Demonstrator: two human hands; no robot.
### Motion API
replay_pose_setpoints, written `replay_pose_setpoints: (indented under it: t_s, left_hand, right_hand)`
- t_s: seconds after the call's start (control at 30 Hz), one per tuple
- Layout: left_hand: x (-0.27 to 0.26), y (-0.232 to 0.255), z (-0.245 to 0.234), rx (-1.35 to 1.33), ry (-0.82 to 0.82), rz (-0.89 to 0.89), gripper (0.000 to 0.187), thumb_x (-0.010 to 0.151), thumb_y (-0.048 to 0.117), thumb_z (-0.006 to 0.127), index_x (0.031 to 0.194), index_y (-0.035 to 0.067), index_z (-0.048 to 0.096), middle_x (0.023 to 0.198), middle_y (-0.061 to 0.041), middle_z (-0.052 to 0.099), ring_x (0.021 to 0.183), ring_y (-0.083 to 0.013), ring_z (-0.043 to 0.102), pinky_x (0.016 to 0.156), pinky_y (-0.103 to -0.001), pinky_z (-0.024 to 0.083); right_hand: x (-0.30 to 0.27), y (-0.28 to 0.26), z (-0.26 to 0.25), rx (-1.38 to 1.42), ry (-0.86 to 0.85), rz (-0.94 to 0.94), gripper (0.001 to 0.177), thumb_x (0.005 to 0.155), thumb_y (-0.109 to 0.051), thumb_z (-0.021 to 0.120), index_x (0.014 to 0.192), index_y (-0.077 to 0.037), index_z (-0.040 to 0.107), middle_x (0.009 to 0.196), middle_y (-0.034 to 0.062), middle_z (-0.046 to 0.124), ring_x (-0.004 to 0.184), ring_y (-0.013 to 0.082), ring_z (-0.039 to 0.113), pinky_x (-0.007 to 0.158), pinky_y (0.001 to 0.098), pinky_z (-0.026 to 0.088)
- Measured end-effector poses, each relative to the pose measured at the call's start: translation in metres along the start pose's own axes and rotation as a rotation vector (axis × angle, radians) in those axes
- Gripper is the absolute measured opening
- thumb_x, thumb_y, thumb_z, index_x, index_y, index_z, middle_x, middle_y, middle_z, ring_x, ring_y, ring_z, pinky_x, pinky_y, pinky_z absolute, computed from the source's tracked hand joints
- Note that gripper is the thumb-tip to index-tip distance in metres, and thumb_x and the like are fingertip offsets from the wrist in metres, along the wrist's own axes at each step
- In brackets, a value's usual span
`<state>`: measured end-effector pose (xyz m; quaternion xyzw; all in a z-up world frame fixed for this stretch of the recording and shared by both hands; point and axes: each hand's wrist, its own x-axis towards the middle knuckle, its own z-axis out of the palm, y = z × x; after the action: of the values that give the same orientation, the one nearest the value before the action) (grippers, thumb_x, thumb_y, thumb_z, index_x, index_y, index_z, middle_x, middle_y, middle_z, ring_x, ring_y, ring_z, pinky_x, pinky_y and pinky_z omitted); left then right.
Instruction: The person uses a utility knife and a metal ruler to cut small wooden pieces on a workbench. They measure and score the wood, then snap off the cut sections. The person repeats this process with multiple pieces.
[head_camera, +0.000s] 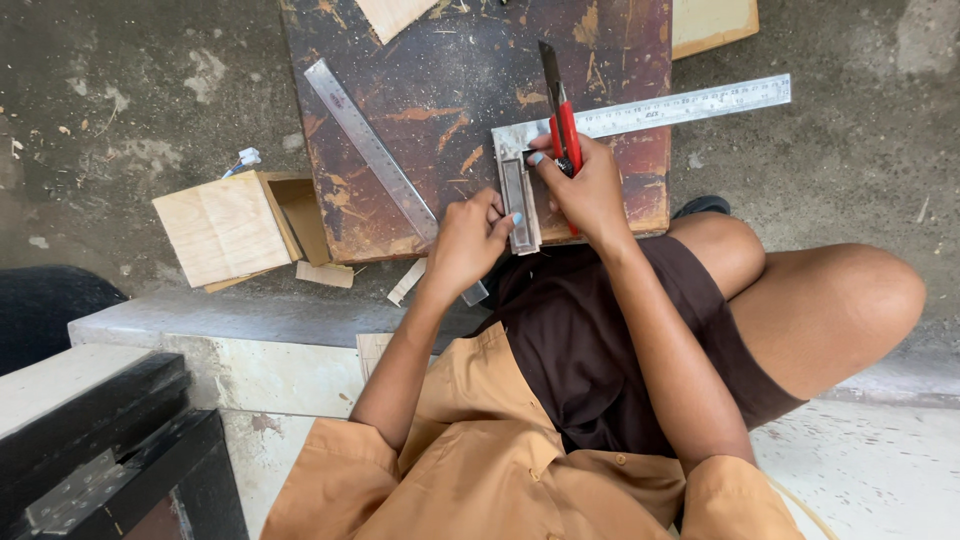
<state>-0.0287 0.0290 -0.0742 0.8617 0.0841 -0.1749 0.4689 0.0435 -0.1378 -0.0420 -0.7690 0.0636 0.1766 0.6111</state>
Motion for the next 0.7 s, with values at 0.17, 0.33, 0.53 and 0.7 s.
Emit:
replay_pose_setpoints:
  t_s: [0.17,0.33,0.53,0.7]
  left_hand:
    - [0.000,0.010,-0.006,-0.129,0.064,-0.005,0.012,0.091,0.013,0.069,0.094,0.002,0.065,0.066,-0.009,0.072,0.054,-0.0218,0.072,0.055,-0.033,0.055]
    - [0.005,0.007,-0.010,-0.129,0.070,-0.007,0.014,0.091,0.012,0.071,0.092,0.000,0.066,0.066,-0.009,0.072,0.052,-0.0192,0.071,0.052,-0.031,0.054]
    - [0.011,0.011,-0.013,-0.051,0.005,0.021,0.014,0.088,0.016,0.074,0.088,0.005,0.066,0.063,-0.007,0.070,0.053,-0.0225,0.070,0.053,-0.034,0.052]
    - [0.010,0.019,-0.024,0.050,-0.065,0.006,0.016,0.089,0.021,0.074,0.087,0.007,0.066,0.061,-0.007,0.068,0.059,-0.0294,0.071,0.057,-0.040,0.052]
  right_hand:
    - [0.013,0.003,-0.005,-0.124,-0.011,-0.110,0.026,0.085,-0.007,0.070,0.111,-0.011,0.074,0.089,0.0048,0.077,0.056,0.0154,0.066,0.059,0.0283,0.052]
    - [0.018,0.004,-0.001,-0.280,-0.037,-0.164,0.029,0.084,-0.013,0.073,0.112,-0.020,0.076,0.093,-0.0018,0.077,0.093,0.0233,0.074,0.090,0.0392,0.052]
    - [0.021,0.006,-0.004,-0.355,-0.087,-0.272,0.027,0.080,-0.013,0.074,0.106,-0.014,0.078,0.098,0.0114,0.073,0.095,0.0427,0.069,0.088,0.0513,0.052]
    - [0.019,0.021,-0.012,-0.380,-0.033,-0.188,0.021,0.085,-0.016,0.074,0.105,-0.019,0.078,0.091,0.0082,0.069,0.091,0.0356,0.069,0.086,0.0451,0.052]
